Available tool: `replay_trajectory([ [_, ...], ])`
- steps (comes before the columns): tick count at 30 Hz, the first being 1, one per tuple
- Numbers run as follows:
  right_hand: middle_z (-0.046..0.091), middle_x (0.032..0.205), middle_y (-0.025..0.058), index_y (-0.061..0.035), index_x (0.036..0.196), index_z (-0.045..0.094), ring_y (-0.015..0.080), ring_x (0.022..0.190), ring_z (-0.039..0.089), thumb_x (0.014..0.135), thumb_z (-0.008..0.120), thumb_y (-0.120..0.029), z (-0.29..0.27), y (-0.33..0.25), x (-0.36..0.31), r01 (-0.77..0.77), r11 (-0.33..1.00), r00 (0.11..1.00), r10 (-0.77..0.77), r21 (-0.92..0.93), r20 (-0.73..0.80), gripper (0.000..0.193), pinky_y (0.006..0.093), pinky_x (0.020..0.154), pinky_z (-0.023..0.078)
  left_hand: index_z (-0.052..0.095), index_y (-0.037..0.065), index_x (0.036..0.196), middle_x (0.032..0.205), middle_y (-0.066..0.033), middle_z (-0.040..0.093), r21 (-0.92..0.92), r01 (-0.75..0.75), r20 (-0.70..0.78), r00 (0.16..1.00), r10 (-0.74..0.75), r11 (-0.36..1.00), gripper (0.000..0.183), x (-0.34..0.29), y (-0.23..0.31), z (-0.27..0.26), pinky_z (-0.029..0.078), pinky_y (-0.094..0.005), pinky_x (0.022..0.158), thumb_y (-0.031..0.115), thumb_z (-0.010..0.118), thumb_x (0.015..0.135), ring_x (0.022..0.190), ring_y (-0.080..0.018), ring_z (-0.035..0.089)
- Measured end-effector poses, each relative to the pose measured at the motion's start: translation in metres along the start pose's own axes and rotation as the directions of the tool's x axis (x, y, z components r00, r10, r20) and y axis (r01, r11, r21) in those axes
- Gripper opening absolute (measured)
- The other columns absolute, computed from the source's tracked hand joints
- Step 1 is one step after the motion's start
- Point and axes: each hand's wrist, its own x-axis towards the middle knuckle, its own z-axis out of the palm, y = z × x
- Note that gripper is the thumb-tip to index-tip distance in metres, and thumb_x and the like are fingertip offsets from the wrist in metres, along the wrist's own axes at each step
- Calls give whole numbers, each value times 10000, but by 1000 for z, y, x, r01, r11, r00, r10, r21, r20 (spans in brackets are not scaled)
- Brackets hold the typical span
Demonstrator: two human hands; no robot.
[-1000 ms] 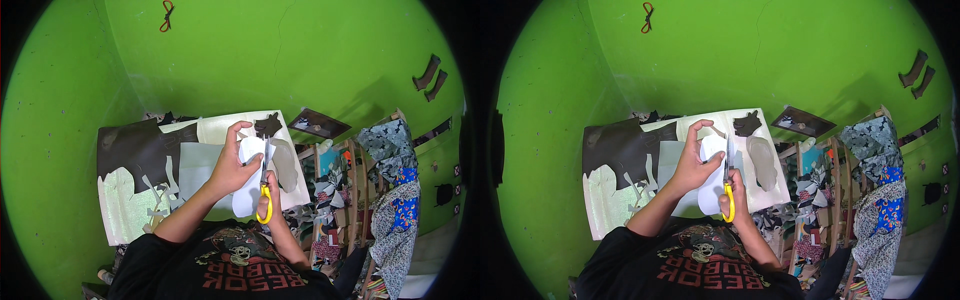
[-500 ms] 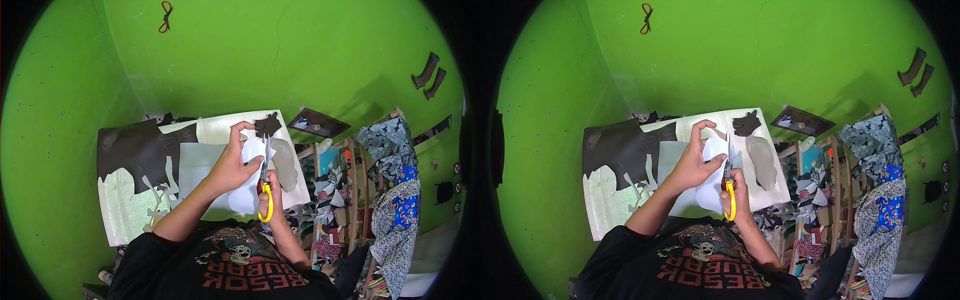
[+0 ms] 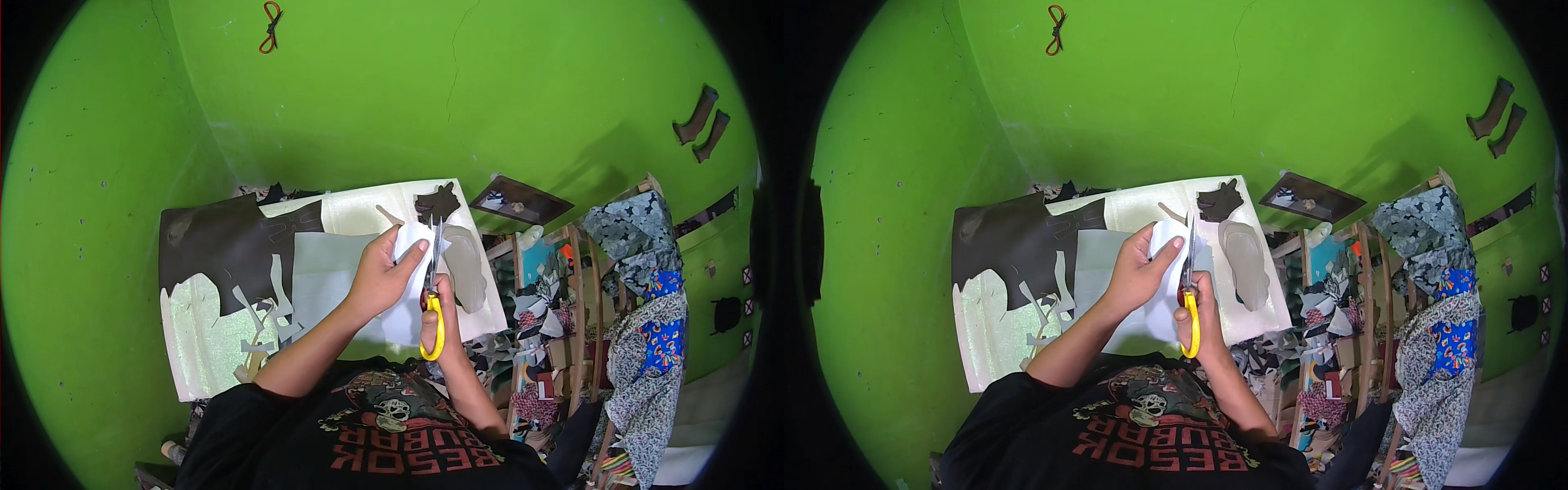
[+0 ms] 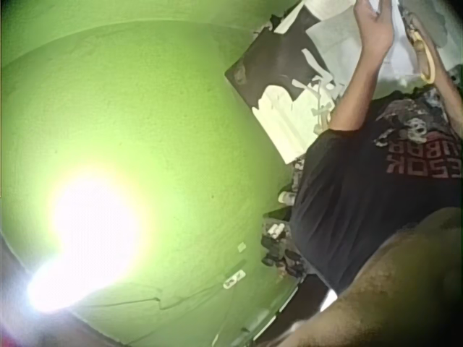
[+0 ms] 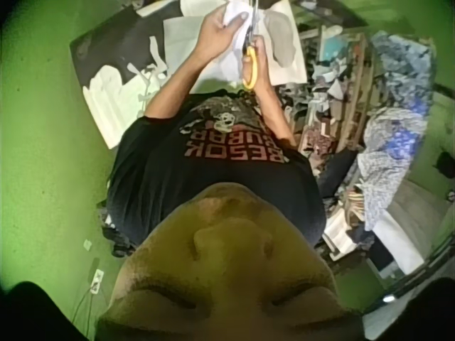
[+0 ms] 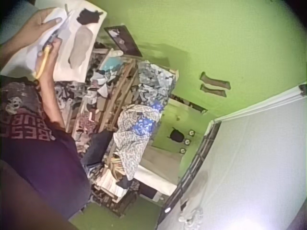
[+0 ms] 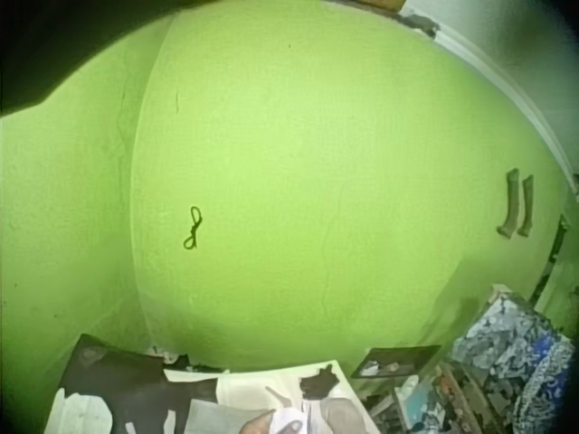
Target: Manually cutting patterns for shoe components from synthetic material using scissors and a paper template.
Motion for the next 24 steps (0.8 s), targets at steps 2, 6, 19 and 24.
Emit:
replay_trajectory([
  [2, 460, 812, -13, -31, 1120, 408, 70, 710, 404, 823, 613, -725, 4, -6, 1, -34, 999, 999, 33, 28, 14, 782, 234, 620, 363, 635, -20, 1065, 904, -37, 694, 23, -16, -6, 1000, 16, 1000, 184, 1, -1, -3, 511, -259, 723, 142, 618, 978, 799, -68, 614],
  [6, 466, 823, -4, -33, 1151, 386, 70, 703, 419, 807, 599, -752, 3, -3, 0, -54, 996, 997, 50, 76, 58, 825, 231, 608, 370, 633, -21, 1044, 891, -34, 689, 131, -12, 24, 1000, 9, 991, 170, 0, 3, -5, 508, -265, 718, 129, 633, 963, 792, -67, 604],
  [19, 465, 659, -7, -87, 1111, 383, 76, 478, 403, 857, 676, -586, 5, -3, 0, -186, 917, 979, 142, 353, 147, 632, 222, 422, 343, 663, -20, 1011, 874, -23, 699, 204, -37, 25, 999, 32, 978, 147, 3, -5, -13, 508, -261, 706, 100, 676, 927, 793, -55, 607],
  [24, 465, 661, -9, -90, 1113, 390, 77, 480, 402, 868, 724, -460, 1, 3, 0, -230, 906, 970, 183, 354, 161, 556, 220, 426, 349, 681, -21, 1001, 858, -21, 702, 198, 9, -5, 1000, -9, 980, 160, 2, 2, -14, 505, -256, 684, 113, 693, 915, 770, -53, 606],
])
